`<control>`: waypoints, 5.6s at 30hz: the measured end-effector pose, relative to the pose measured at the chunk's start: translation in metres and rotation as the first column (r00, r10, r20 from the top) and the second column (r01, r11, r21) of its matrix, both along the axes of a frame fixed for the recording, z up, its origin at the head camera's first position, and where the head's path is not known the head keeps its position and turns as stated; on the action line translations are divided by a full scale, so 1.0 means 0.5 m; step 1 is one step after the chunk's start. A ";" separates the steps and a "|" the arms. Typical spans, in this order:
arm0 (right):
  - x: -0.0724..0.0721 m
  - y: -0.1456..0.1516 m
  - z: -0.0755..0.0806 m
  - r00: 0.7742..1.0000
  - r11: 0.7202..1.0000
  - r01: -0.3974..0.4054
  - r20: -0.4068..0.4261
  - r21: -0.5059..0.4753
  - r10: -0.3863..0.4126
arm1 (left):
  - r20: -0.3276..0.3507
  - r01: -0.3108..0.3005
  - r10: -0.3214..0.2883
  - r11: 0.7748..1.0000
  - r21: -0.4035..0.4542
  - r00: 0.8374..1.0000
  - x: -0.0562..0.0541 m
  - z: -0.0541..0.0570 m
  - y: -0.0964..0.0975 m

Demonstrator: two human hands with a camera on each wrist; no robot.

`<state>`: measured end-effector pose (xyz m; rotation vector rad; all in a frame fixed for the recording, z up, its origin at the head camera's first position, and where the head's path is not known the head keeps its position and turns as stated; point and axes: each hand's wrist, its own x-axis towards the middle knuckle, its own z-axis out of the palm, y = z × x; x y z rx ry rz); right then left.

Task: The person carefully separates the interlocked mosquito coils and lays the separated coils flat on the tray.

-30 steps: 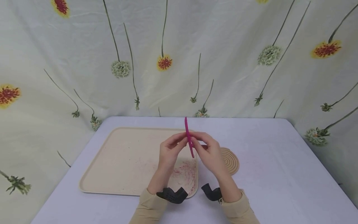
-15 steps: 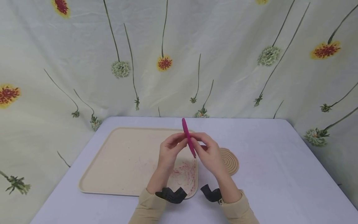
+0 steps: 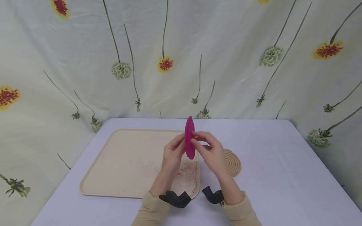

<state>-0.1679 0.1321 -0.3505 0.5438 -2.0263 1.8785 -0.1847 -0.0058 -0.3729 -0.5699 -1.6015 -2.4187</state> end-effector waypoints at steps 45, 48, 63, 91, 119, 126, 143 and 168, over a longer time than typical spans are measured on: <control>0.018 -0.021 0.006 0.988 0.992 0.127 -0.084 -0.006 -0.127 | 0.122 -0.028 0.021 0.998 0.060 0.992 0.010 0.012 -0.002; 0.018 -0.021 0.006 0.986 0.987 0.158 -0.058 -0.022 -0.159 | 0.119 -0.048 0.042 0.997 0.053 0.992 0.012 0.010 0.003; 0.021 -0.028 -0.002 0.987 0.987 0.158 -0.037 -0.018 -0.159 | 0.040 -0.056 0.054 0.996 0.066 0.998 0.013 0.008 0.010; 0.015 -0.024 -0.006 0.983 0.983 0.181 -0.041 0.027 -0.180 | -0.098 -0.179 0.159 0.954 -0.240 0.982 0.030 0.044 -0.009; 0.008 -0.022 -0.014 0.978 0.978 0.210 0.000 0.011 -0.210 | -0.071 -0.139 0.125 0.957 -0.255 0.990 0.027 0.048 -0.022; 0.005 -0.020 -0.015 0.981 0.981 0.194 -0.005 0.000 -0.194 | -0.055 -0.155 0.146 0.955 -0.253 0.988 0.032 0.049 -0.019; 0.007 -0.018 -0.007 0.982 0.986 0.165 0.091 0.008 -0.165 | -0.018 -0.158 0.158 0.958 -0.240 0.987 0.036 0.053 -0.016; 0.006 -0.016 -0.007 0.988 0.990 0.140 0.066 -0.009 -0.139 | -0.037 -0.130 0.124 0.967 -0.220 0.992 0.003 0.003 -0.011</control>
